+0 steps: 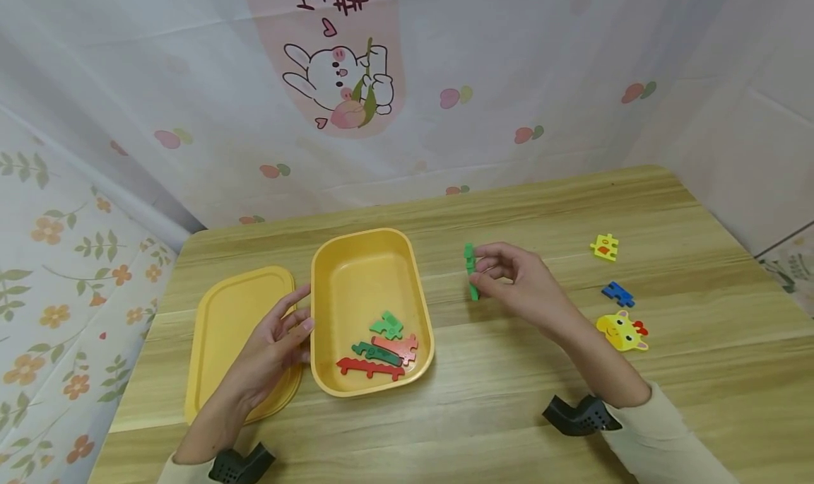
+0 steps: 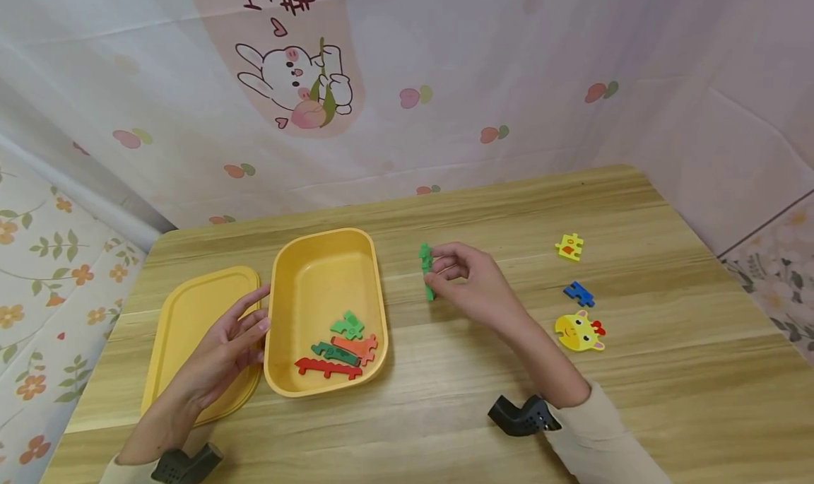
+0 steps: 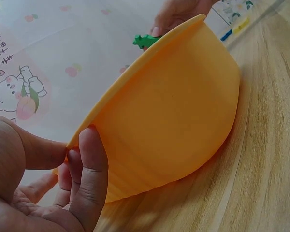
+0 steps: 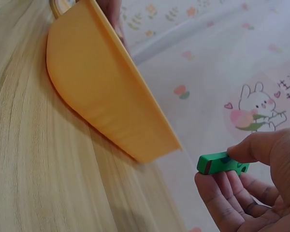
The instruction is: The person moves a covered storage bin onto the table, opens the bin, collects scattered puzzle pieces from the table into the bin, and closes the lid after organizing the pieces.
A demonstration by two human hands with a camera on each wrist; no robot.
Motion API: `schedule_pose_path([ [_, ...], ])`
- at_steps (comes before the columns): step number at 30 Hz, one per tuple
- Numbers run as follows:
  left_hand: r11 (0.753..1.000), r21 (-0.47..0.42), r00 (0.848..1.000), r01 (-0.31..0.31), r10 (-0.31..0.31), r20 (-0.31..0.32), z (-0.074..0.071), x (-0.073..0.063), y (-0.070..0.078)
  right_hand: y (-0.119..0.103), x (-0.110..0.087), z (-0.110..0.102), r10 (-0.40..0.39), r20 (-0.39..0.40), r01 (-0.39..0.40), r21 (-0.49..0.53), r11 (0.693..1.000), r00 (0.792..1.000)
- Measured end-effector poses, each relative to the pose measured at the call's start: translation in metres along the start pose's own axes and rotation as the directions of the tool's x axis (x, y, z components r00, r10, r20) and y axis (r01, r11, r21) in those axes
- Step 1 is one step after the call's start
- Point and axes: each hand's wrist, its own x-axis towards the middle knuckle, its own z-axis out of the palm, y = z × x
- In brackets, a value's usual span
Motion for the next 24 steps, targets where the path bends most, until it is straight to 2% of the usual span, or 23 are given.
schedule_pose_path([
  [8,1.000,-0.007,1.000,-0.008,0.008,0.000,0.001,0.000,0.000,-0.002,-0.002,0.009,-0.021,0.044,0.019,0.049,0.999,0.999],
  [24,1.000,-0.023,1.000,-0.021,0.021,0.017,0.001,0.000,0.000,-0.010,-0.006,0.021,-0.012,0.041,0.007,0.118,0.993,0.999],
])
